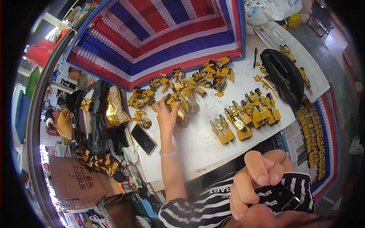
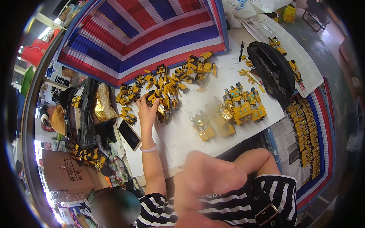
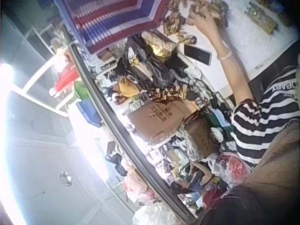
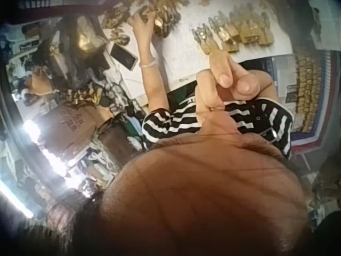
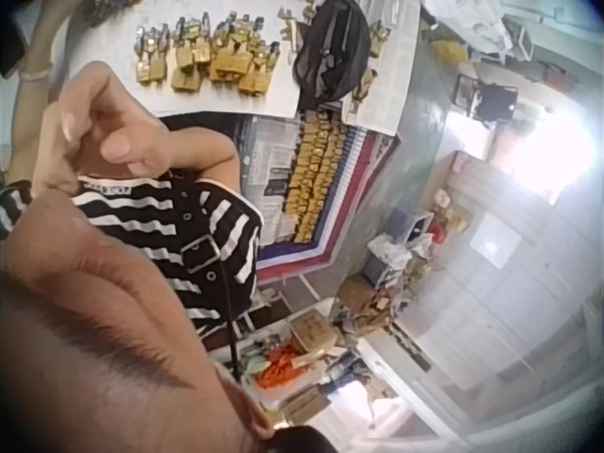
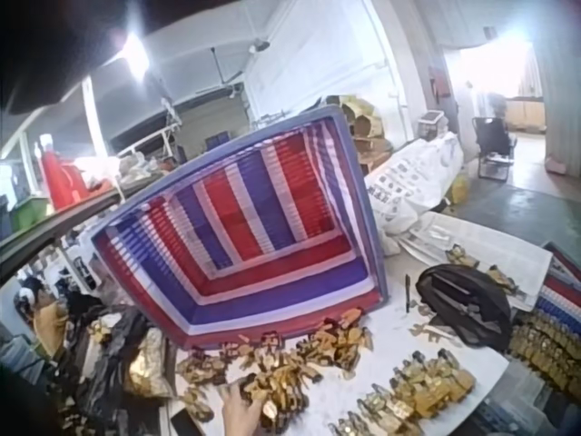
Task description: The person assembles toy robot figures by hand and packs them in rows inside a crate lined with newspaper. The person then assembles additional toy robot figures from the pile on the worktable.
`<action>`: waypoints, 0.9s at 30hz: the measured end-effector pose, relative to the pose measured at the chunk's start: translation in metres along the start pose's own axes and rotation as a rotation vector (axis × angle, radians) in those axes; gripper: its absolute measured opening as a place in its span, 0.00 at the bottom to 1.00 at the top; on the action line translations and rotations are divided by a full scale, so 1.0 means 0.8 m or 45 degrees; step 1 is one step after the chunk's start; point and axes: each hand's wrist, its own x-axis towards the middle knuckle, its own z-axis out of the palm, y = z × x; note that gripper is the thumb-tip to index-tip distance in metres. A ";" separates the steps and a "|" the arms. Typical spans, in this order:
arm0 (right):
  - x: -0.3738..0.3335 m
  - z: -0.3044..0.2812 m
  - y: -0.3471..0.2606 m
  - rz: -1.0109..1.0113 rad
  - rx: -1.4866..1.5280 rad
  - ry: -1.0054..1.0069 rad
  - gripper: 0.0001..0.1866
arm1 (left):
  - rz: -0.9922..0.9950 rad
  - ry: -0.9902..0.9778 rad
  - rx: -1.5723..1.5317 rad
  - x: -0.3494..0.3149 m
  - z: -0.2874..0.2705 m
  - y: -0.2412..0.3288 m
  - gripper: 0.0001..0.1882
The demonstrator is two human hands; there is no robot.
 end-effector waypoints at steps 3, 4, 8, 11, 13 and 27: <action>0.001 -0.018 -0.002 -0.015 -0.048 -0.186 0.13 | -0.078 -0.012 -0.245 -0.003 0.005 0.008 0.22; -0.001 -0.017 -0.006 -0.017 -0.052 -0.192 0.13 | -0.025 0.029 -0.306 -0.005 0.007 0.016 0.22; 0.021 -0.071 -0.032 -0.248 -0.744 -0.238 0.11 | 0.077 0.225 -0.421 -0.037 -0.008 0.028 0.23; 0.037 -0.130 -0.080 -0.497 -2.267 0.329 0.16 | 0.320 0.264 -0.215 -0.062 -0.018 0.081 0.21; 0.052 -0.137 -0.083 -0.442 -2.355 0.565 0.25 | 0.629 0.271 -0.139 -0.077 -0.016 0.106 0.24; 0.027 -0.169 -0.096 -0.208 -1.776 0.483 0.27 | -0.026 -0.485 -1.305 -0.121 -0.025 0.116 0.25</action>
